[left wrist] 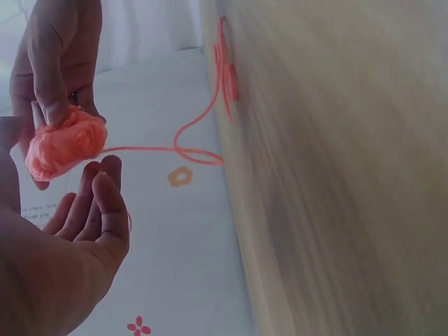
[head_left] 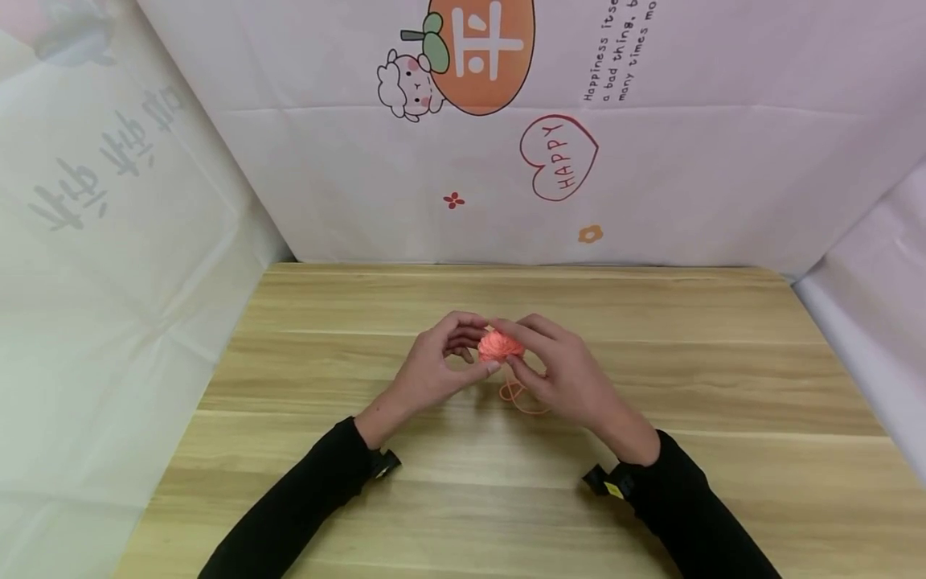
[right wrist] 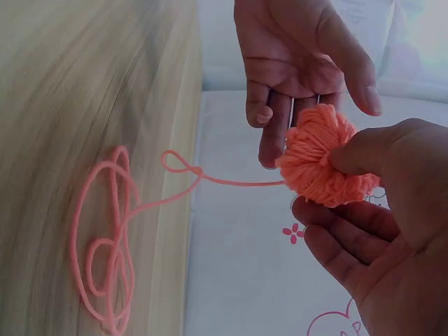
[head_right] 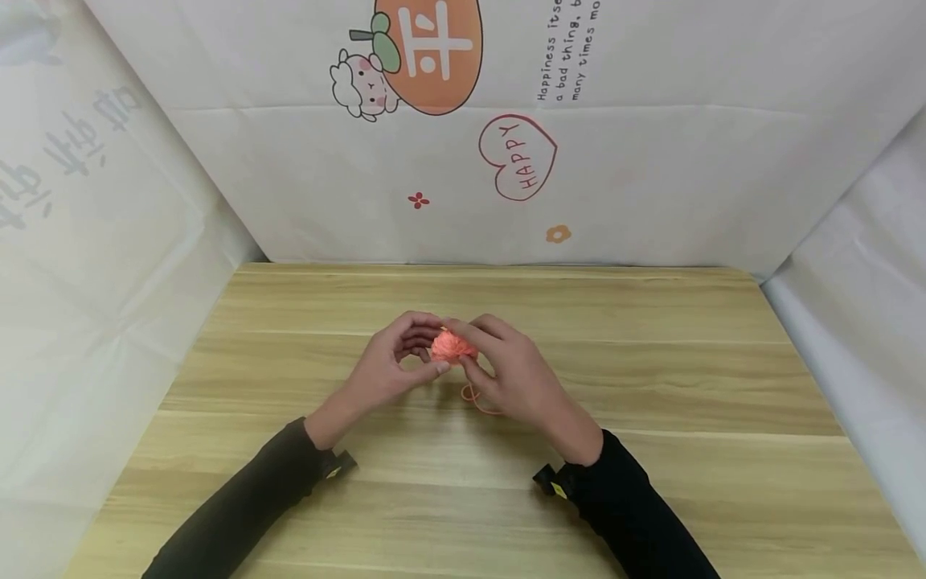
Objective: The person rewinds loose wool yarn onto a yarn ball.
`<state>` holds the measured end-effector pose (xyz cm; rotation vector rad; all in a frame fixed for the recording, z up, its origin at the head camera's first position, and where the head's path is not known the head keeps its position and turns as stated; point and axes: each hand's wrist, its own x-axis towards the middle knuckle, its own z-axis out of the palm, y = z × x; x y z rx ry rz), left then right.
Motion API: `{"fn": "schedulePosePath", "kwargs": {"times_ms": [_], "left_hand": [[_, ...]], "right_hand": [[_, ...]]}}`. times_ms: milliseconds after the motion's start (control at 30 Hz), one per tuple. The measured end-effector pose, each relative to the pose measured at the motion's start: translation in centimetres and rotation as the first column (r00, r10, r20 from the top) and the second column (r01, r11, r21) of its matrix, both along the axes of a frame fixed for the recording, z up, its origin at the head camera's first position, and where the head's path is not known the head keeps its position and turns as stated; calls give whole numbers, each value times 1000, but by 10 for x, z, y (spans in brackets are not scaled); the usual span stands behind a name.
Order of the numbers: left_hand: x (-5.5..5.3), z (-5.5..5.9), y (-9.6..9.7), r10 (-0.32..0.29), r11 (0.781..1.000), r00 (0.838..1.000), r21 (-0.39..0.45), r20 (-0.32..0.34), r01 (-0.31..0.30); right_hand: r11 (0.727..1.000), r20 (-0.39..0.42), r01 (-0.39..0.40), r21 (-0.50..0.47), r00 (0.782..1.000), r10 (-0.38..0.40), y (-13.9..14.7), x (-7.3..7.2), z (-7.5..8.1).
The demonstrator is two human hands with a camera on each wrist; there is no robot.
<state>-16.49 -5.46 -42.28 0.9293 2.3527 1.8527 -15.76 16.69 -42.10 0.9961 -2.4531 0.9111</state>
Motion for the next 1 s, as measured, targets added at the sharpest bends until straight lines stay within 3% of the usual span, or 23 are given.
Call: {"fn": "schedulePosePath", "kwargs": {"times_ms": [133, 267, 367, 433, 533, 700, 800, 1000], "left_hand": [[0, 0, 0, 2, 1000, 998, -18, -63, -3], [0, -1, 1, 9, 1000, 996, -20, -88, -11], [1, -1, 1, 19, 1000, 998, -6, -59, -20], [1, 0, 0, 13, 1000, 1000, 22, -5, -13], [1, 1, -1, 0, 997, 996, 75, 90, -6], [0, 2, -4, 13, 991, 985, 129, 173, -36], [-1, 2, -4, 42, 988, 983, 141, 179, -68], [-2, 4, -5, 103, 983, 982, 135, 156, -124]], "right_hand": [[998, -51, -16, 65, 999, 19, -1, 0, 0], [996, -36, -29, 79, 999, 32, -3, 0, 0], [998, 27, -30, 57, 999, 28, -4, 1, -2], [999, 96, -28, 19, 995, 26, -4, 2, -2], [994, 227, -65, -84, 970, 83, -8, 5, -1], [959, 377, -131, -251, 899, 222, -18, 14, 11], [959, 407, -98, -265, 890, 203, -21, 18, 13], [979, 410, 4, -206, 908, 82, -19, 11, -8]]}}
